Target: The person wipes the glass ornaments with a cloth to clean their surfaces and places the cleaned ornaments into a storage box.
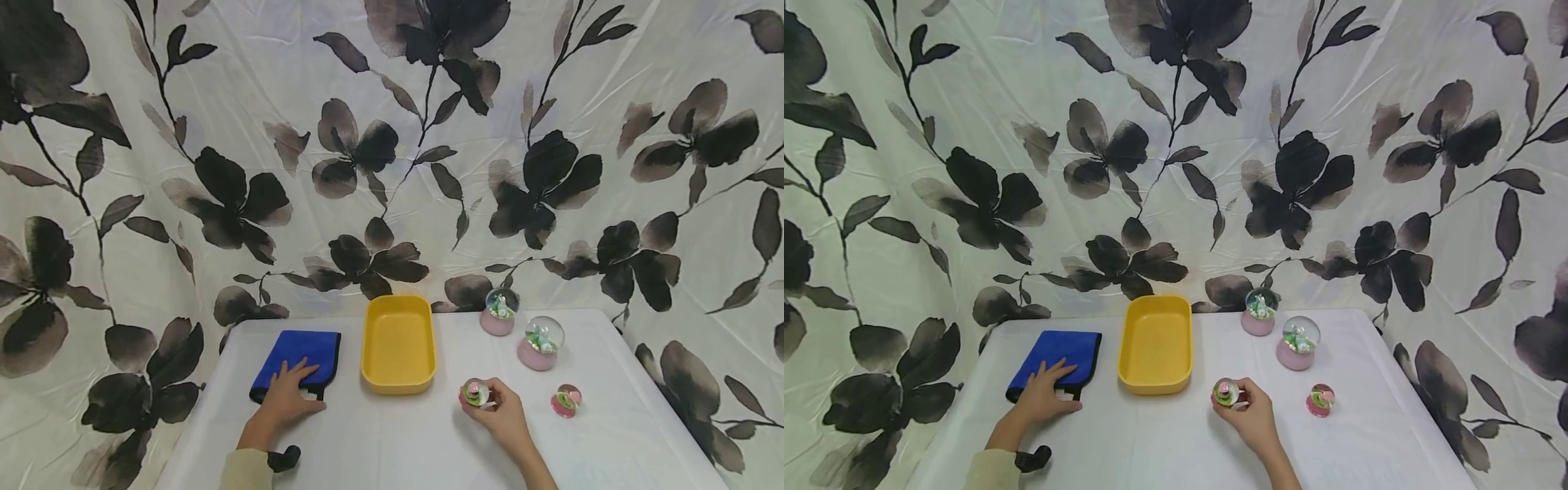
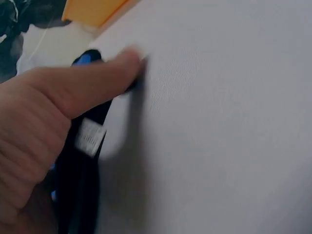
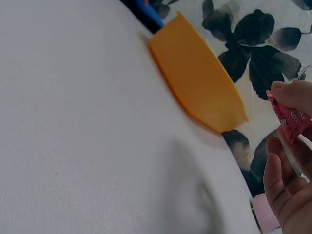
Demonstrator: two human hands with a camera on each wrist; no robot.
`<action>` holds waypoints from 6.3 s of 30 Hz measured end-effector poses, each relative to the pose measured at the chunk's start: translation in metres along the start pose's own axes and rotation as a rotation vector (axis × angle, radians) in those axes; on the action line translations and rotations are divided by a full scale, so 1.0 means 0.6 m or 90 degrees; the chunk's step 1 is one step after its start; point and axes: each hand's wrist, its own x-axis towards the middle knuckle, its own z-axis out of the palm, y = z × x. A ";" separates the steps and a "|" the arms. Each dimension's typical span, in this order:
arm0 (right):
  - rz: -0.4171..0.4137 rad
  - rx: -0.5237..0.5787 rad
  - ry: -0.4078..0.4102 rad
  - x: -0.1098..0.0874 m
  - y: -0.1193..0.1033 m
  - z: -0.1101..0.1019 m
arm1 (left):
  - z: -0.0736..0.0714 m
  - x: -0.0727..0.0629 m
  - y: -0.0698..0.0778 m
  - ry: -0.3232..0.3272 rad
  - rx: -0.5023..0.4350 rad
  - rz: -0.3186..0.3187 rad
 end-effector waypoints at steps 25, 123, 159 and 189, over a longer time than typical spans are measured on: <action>0.052 0.026 -0.005 -0.019 -0.017 0.002 | -0.010 -0.001 0.007 0.270 -0.268 0.005; 0.025 0.076 -0.040 -0.046 0.012 0.022 | -0.062 -0.048 0.064 0.245 -0.243 0.152; -0.085 0.104 -0.107 -0.035 -0.121 0.050 | -0.067 -0.095 0.289 0.245 -0.634 0.134; -0.100 0.251 -0.142 -0.027 -0.133 0.059 | -0.037 -0.094 0.375 0.173 -0.681 0.142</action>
